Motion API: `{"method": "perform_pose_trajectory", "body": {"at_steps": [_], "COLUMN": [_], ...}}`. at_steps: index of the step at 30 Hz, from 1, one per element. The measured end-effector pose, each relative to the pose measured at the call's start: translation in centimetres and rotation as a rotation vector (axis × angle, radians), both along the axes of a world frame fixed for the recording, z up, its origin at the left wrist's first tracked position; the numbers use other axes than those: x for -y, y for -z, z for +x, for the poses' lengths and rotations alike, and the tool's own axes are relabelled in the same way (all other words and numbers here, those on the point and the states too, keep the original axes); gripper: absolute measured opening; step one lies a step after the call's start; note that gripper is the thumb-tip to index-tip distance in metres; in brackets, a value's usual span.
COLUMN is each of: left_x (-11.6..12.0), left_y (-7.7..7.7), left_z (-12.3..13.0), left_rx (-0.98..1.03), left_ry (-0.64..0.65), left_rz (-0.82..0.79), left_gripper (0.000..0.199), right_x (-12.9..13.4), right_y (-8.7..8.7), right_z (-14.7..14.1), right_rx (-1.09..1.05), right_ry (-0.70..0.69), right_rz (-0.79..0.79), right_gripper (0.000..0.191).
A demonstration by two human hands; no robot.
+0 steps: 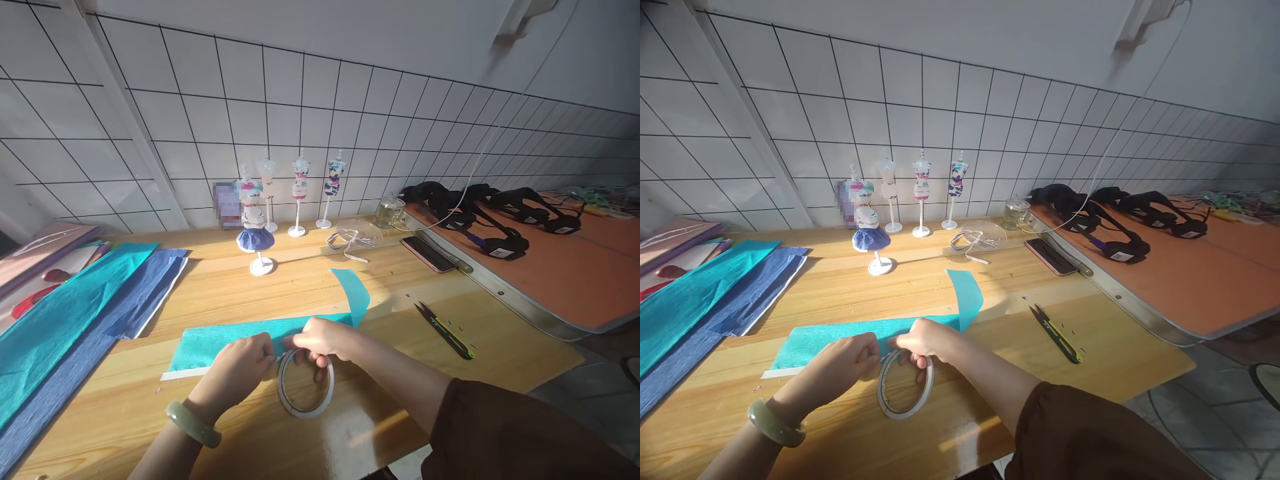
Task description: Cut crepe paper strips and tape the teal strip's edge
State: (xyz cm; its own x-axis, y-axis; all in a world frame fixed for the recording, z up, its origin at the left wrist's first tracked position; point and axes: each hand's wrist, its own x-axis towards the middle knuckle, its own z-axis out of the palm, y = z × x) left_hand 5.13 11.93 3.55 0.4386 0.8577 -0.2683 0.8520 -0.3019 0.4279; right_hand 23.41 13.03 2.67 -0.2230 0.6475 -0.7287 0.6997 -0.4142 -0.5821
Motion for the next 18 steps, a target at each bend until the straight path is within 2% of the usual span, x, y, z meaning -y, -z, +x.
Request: {"method": "perform_pose_trajectory", "body": {"at_steps": [6, 18], "left_x": [0.1, 0.1], "left_y": [0.2, -0.1], "left_z": [0.0, 0.0], "left_rx": [0.007, 0.015], "left_ry": [-0.007, -0.023], "left_rz": [0.002, -0.049], "left_gripper": [0.013, 0.019], "right_x": [1.1, 2.1], "right_y": [0.9, -0.9], "right_z": [3.2, 8.2], "right_rx": [-0.212, -0.351], "right_ry": [0.119, 0.181], "right_rz": [-0.041, -0.034], "right_gripper": [0.028, 0.032]}}
